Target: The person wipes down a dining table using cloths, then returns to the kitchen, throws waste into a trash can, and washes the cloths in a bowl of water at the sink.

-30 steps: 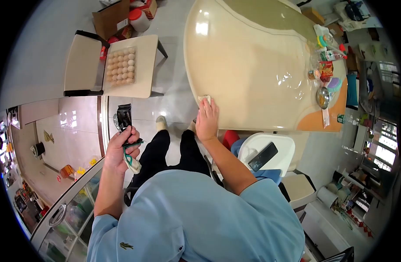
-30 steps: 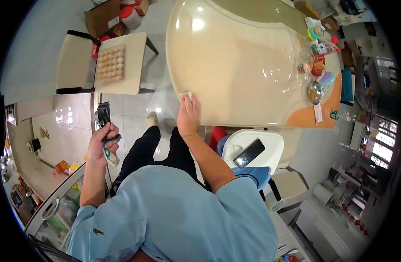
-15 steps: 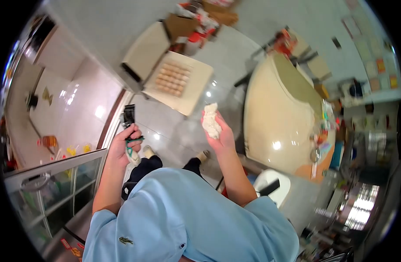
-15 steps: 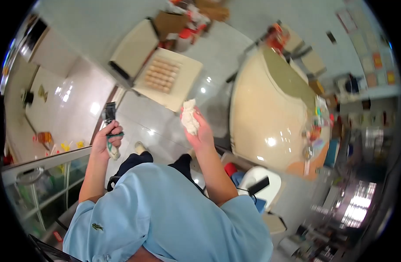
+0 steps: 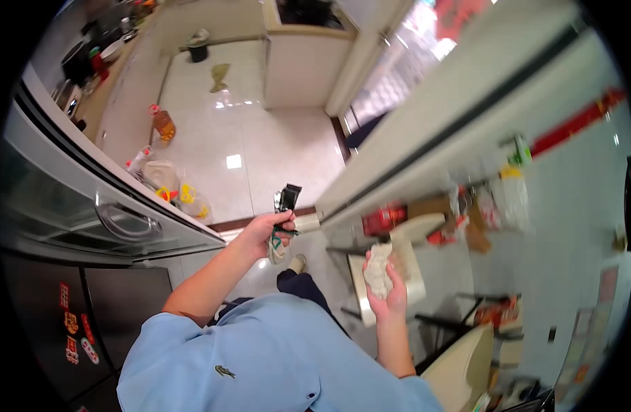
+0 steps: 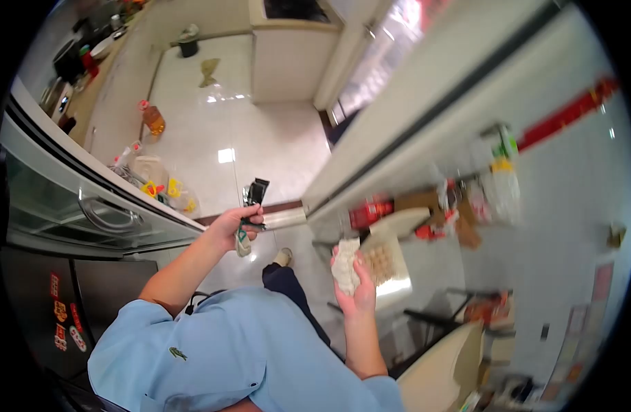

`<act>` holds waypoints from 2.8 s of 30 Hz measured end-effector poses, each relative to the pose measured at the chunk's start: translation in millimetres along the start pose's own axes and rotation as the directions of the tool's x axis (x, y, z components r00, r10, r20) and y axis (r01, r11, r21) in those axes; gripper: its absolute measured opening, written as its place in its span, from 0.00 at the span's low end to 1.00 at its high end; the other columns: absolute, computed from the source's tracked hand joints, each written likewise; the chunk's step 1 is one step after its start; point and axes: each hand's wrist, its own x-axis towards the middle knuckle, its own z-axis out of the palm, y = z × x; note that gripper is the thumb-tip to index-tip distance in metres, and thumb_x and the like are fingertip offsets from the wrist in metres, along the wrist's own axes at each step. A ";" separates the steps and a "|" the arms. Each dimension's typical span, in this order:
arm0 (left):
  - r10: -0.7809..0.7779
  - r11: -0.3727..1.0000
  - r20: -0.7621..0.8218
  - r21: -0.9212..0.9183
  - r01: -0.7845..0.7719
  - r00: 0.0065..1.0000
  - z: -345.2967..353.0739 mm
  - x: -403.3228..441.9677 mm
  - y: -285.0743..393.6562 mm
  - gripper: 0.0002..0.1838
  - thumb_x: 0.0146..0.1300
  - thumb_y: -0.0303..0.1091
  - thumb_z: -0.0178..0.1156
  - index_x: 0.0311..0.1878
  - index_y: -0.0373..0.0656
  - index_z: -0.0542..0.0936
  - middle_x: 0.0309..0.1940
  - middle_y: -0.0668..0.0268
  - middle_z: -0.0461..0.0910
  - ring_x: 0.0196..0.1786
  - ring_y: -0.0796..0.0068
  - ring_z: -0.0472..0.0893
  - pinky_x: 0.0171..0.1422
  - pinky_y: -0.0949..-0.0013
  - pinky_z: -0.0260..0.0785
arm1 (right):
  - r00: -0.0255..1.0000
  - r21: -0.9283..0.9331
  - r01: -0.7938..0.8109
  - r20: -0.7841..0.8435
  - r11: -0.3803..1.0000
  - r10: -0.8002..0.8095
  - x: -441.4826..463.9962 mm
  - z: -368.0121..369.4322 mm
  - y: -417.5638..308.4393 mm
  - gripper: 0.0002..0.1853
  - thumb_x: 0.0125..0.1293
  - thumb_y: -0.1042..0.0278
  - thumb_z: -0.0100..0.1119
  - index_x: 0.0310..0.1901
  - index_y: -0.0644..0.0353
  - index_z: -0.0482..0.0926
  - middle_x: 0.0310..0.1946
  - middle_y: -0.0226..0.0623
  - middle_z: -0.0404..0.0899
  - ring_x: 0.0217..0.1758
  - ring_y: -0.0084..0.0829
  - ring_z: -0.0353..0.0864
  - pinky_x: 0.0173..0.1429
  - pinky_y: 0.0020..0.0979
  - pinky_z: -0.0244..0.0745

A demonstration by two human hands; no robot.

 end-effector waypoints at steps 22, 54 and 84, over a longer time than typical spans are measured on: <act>0.629 0.450 -0.527 -0.352 -0.821 0.571 -161.4 102.4 553.4 0.09 0.76 0.39 0.53 0.41 0.46 0.72 0.25 0.74 0.69 0.21 0.84 0.66 0.27 0.76 0.63 | 0.345 -0.871 -0.428 0.089 0.241 0.934 528.5 549.9 268.9 0.22 0.75 0.59 0.54 0.63 0.64 0.73 0.52 0.46 0.81 0.50 0.40 0.85 0.53 0.38 0.80; 0.499 0.701 -0.614 -0.129 -0.702 0.612 -444.3 444.9 1582.1 0.09 0.76 0.37 0.52 0.41 0.41 0.74 0.25 0.66 0.71 0.28 0.68 0.75 0.45 0.54 0.79 | 0.756 -0.772 -0.261 0.209 0.580 0.620 1203.9 1195.1 493.7 0.18 0.74 0.65 0.57 0.57 0.72 0.75 0.48 0.45 0.83 0.47 0.36 0.85 0.54 0.37 0.79; 0.210 0.934 -0.833 0.326 0.148 0.512 -812.3 668.6 1948.1 0.12 0.65 0.34 0.64 0.41 0.33 0.83 0.31 0.58 0.85 0.33 0.68 0.84 0.38 0.67 0.78 | 0.910 -0.559 -0.398 -0.139 0.727 0.390 1663.3 1495.6 643.7 0.25 0.73 0.59 0.54 0.65 0.67 0.69 0.45 0.44 0.82 0.49 0.46 0.82 0.56 0.51 0.77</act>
